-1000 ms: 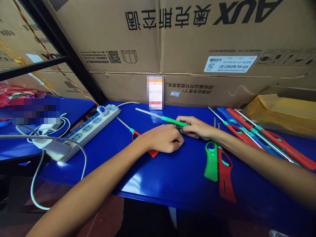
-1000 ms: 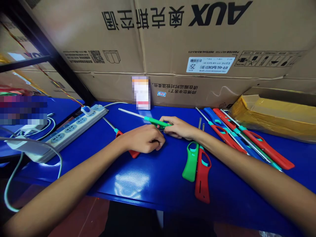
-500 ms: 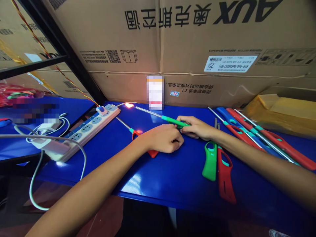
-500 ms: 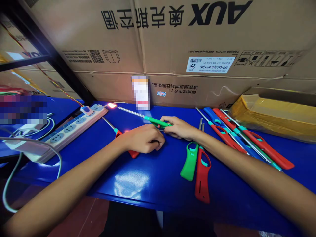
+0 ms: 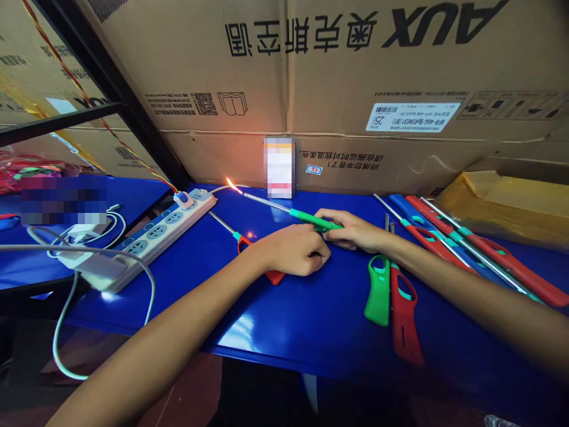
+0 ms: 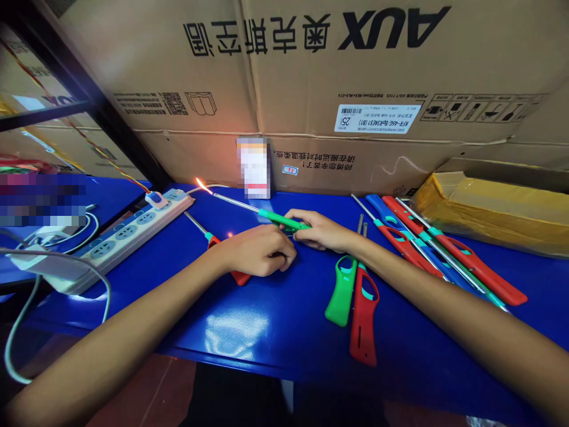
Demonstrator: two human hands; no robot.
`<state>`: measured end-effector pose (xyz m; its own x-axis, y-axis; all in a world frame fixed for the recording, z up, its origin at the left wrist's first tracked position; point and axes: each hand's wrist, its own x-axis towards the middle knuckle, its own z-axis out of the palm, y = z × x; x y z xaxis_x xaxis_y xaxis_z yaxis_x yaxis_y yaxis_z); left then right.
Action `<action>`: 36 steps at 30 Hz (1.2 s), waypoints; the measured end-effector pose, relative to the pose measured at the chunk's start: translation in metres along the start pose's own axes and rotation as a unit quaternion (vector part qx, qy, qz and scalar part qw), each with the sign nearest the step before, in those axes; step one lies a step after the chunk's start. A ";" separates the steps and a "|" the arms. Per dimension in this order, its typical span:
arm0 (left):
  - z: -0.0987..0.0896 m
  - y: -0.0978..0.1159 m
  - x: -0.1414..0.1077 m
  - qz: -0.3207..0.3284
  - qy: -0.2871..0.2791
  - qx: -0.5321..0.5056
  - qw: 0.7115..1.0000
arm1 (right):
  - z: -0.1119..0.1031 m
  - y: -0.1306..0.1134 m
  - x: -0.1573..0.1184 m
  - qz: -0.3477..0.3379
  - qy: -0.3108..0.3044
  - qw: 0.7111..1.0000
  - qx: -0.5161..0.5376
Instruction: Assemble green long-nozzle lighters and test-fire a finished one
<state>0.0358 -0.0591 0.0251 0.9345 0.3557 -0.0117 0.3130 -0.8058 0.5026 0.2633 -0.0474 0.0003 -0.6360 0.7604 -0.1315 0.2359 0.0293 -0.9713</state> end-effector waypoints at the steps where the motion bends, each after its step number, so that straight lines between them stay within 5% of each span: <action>1: 0.000 0.000 0.000 0.002 0.001 -0.001 1.000 | -0.001 -0.001 -0.001 -0.003 -0.009 1.000 -0.002; 5: -0.002 0.001 -0.001 0.013 0.010 -0.002 1.000 | -0.007 -0.016 -0.007 -0.021 -0.033 0.998 -0.038; 7: -0.003 0.003 -0.001 0.008 0.012 -0.001 1.000 | -0.013 -0.025 -0.009 -0.060 0.002 0.993 -0.104; 13: -0.005 0.004 -0.001 0.011 0.010 0.003 1.000 | -0.040 -0.018 -0.007 -0.126 0.129 0.878 -0.442; 18: -0.006 0.002 -0.002 0.009 0.015 0.005 1.000 | -0.053 0.004 -0.002 -0.143 0.109 0.860 -0.478; 25: -0.012 -0.004 -0.006 -0.004 0.030 0.011 0.999 | -0.052 0.004 0.000 -0.164 0.124 0.824 -0.527; 34: -0.057 -0.042 -0.042 -0.120 0.255 0.025 0.959 | -0.053 0.015 0.005 -0.169 0.123 0.834 -0.511; 36: -0.057 -0.051 -0.044 -0.150 0.243 0.069 0.956 | -0.052 0.014 0.005 -0.176 0.120 0.838 -0.502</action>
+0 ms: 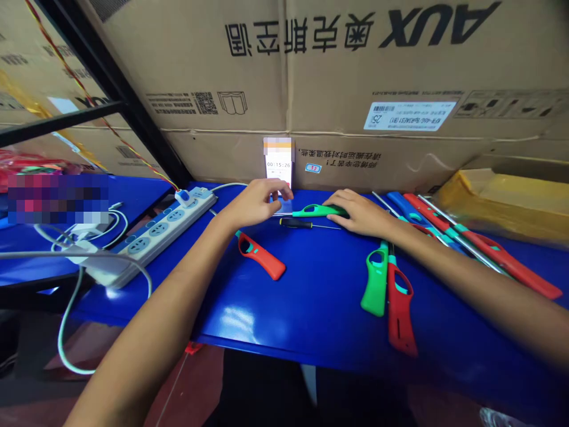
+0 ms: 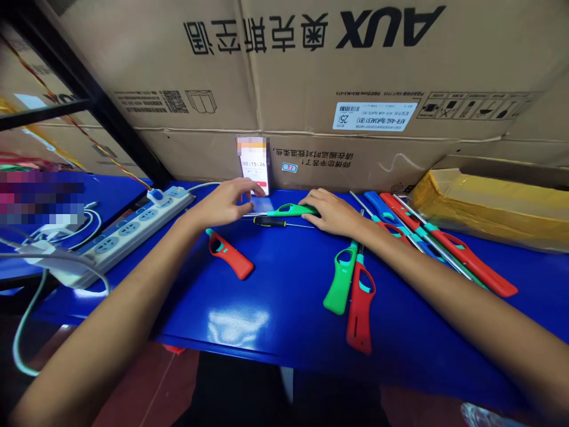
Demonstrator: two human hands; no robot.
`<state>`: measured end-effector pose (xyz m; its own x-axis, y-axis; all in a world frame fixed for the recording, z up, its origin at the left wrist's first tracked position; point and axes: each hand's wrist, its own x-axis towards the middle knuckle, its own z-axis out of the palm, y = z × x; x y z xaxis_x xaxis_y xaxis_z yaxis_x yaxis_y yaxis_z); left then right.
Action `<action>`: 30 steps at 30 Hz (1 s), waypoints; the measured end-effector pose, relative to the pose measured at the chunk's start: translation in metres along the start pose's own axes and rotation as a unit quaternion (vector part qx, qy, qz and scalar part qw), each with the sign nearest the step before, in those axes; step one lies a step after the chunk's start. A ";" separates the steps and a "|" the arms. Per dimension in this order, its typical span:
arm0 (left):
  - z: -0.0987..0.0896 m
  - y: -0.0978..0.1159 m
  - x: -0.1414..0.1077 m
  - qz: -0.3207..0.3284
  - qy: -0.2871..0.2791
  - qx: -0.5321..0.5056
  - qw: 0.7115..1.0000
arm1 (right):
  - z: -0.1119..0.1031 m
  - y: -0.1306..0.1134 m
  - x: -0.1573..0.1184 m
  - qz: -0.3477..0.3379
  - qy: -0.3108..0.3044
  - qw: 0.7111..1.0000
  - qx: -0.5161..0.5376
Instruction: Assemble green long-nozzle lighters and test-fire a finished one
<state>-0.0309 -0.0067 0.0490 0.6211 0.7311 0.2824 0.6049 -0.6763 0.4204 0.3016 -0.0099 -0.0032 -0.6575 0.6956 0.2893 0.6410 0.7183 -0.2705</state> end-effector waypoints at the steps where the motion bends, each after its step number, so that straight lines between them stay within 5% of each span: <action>1: 0.002 -0.004 0.000 -0.009 -0.003 0.035 0.999 | -0.001 -0.002 0.000 -0.002 0.002 1.000 0.004; 7: 0.008 -0.029 0.000 -0.030 -0.111 0.066 0.991 | -0.005 -0.011 0.002 0.006 0.009 1.000 -0.001; 14: -0.007 -0.048 -0.002 -0.074 -0.107 0.035 0.991 | -0.003 -0.004 0.000 0.011 0.017 1.000 -0.005; 19: -0.017 -0.056 -0.006 -0.098 -0.123 0.030 0.987 | -0.012 -0.030 0.002 -0.002 0.076 0.997 -0.006; 25: -0.026 -0.069 -0.009 -0.131 -0.144 0.017 0.981 | -0.004 -0.074 0.000 -0.046 -0.055 0.996 -0.048; 30: -0.046 -0.074 -0.017 -0.170 -0.189 0.062 0.965 | -0.003 -0.074 -0.002 -0.049 -0.075 0.993 -0.072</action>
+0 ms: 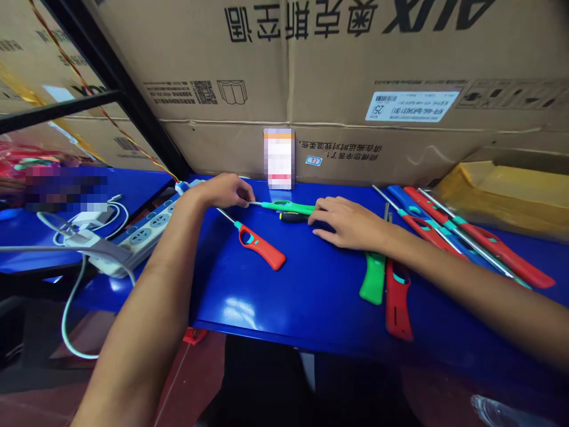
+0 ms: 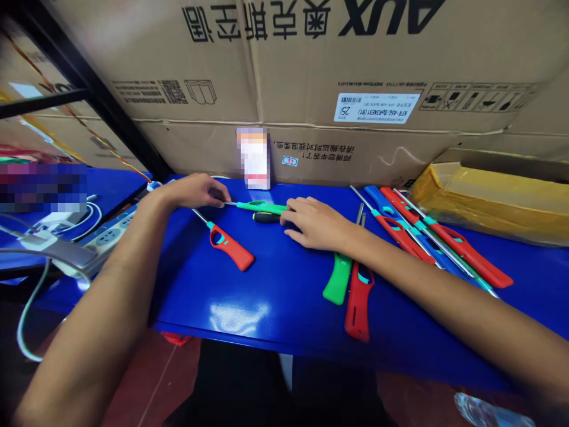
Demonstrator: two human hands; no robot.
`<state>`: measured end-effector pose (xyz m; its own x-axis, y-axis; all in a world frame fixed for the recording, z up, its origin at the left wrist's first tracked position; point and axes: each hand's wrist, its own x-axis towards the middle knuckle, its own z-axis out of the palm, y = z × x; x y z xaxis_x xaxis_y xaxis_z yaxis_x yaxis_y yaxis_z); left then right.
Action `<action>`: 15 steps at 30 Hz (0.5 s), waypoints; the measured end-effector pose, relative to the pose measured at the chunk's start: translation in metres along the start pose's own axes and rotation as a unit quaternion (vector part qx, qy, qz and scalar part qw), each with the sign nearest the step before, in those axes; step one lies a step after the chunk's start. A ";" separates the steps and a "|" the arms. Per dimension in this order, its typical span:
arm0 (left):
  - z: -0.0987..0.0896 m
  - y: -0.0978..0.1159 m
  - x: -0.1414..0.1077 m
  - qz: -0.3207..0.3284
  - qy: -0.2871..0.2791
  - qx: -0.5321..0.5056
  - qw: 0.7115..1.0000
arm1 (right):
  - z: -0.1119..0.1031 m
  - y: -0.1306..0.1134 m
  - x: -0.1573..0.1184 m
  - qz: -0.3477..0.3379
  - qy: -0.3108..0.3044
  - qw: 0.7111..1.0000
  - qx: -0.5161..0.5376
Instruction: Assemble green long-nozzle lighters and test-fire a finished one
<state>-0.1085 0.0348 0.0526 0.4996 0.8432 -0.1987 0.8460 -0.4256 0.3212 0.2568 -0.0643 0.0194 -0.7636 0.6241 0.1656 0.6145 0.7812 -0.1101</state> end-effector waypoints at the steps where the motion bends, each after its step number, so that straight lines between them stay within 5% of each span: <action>1: -0.003 0.002 -0.003 -0.010 -0.009 0.007 1.000 | -0.002 0.003 0.000 0.009 -0.002 1.000 0.008; 4: -0.004 0.021 -0.009 0.003 0.067 0.055 0.996 | -0.009 0.012 -0.001 0.051 -0.006 0.998 0.037; 7: 0.011 0.051 -0.003 0.098 0.139 0.024 0.985 | -0.009 0.020 -0.001 0.087 -0.017 0.994 0.065; 11: 0.034 0.069 0.012 0.172 0.075 0.001 0.982 | -0.004 0.034 -0.001 0.071 -0.029 0.994 0.082; 15: 0.028 0.051 0.012 0.127 0.035 -0.001 0.991 | -0.010 0.051 -0.003 0.056 -0.073 0.991 0.096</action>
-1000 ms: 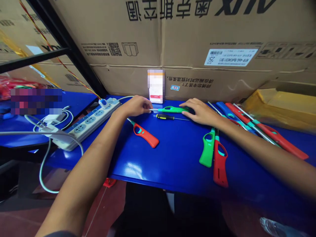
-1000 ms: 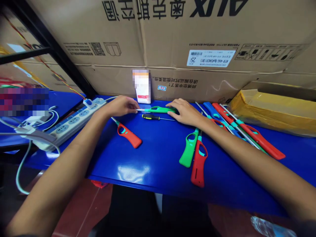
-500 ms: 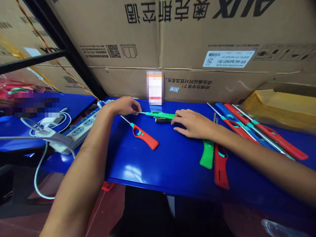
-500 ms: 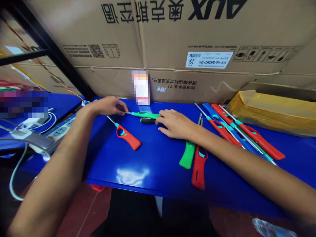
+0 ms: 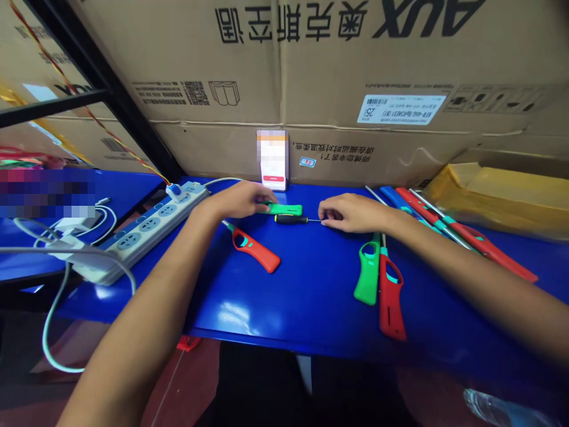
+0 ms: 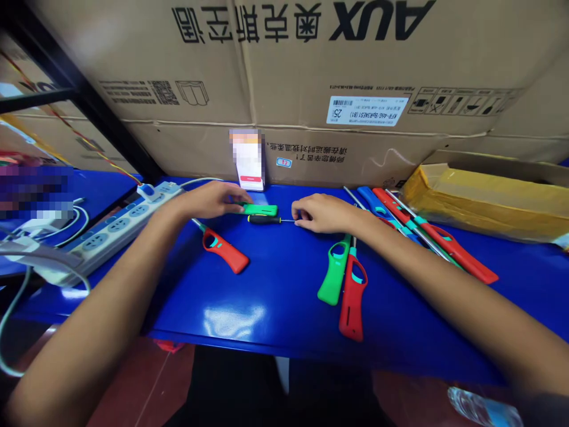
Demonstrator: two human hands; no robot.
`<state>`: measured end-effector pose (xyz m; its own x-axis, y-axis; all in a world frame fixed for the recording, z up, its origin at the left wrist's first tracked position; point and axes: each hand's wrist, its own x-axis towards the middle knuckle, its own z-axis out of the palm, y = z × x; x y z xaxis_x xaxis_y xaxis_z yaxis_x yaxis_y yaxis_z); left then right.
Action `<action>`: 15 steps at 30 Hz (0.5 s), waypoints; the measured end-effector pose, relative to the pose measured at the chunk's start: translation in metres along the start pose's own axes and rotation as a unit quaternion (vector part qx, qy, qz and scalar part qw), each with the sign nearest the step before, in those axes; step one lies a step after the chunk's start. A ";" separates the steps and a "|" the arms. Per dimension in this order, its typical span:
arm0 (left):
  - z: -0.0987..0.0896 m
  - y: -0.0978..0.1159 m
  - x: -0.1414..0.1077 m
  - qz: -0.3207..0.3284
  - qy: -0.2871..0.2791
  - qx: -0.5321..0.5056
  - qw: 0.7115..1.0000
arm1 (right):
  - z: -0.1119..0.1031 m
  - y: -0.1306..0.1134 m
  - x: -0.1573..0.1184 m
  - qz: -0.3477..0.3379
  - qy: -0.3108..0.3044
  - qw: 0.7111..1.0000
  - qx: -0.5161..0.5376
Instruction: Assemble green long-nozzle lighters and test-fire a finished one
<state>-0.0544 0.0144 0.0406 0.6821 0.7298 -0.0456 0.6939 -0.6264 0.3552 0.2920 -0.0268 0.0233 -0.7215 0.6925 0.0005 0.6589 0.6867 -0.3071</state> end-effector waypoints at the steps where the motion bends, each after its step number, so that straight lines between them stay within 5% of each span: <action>1: -0.004 -0.003 -0.003 -0.023 -0.008 0.014 1.000 | -0.003 0.003 -0.001 0.004 -0.005 1.000 0.001; 5: -0.009 0.014 -0.007 -0.027 0.078 0.036 0.996 | -0.009 0.012 -0.002 0.003 0.006 1.000 -0.022; 7: -0.001 0.035 -0.004 0.022 0.111 0.007 0.994 | -0.007 0.014 -0.002 -0.006 0.010 0.999 -0.040; 10: 0.016 0.061 0.002 0.100 0.066 -0.011 0.993 | -0.007 0.020 -0.002 0.001 0.013 0.997 -0.070; 15: 0.042 0.057 0.013 0.067 -0.011 0.022 0.997 | -0.032 0.034 -0.009 0.068 -0.030 0.992 -0.101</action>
<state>0.0031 -0.0233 0.0212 0.7735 0.6335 -0.0210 0.6059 -0.7293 0.3178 0.3272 -0.0025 0.0431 -0.6297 0.7720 -0.0866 0.7764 0.6218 -0.1028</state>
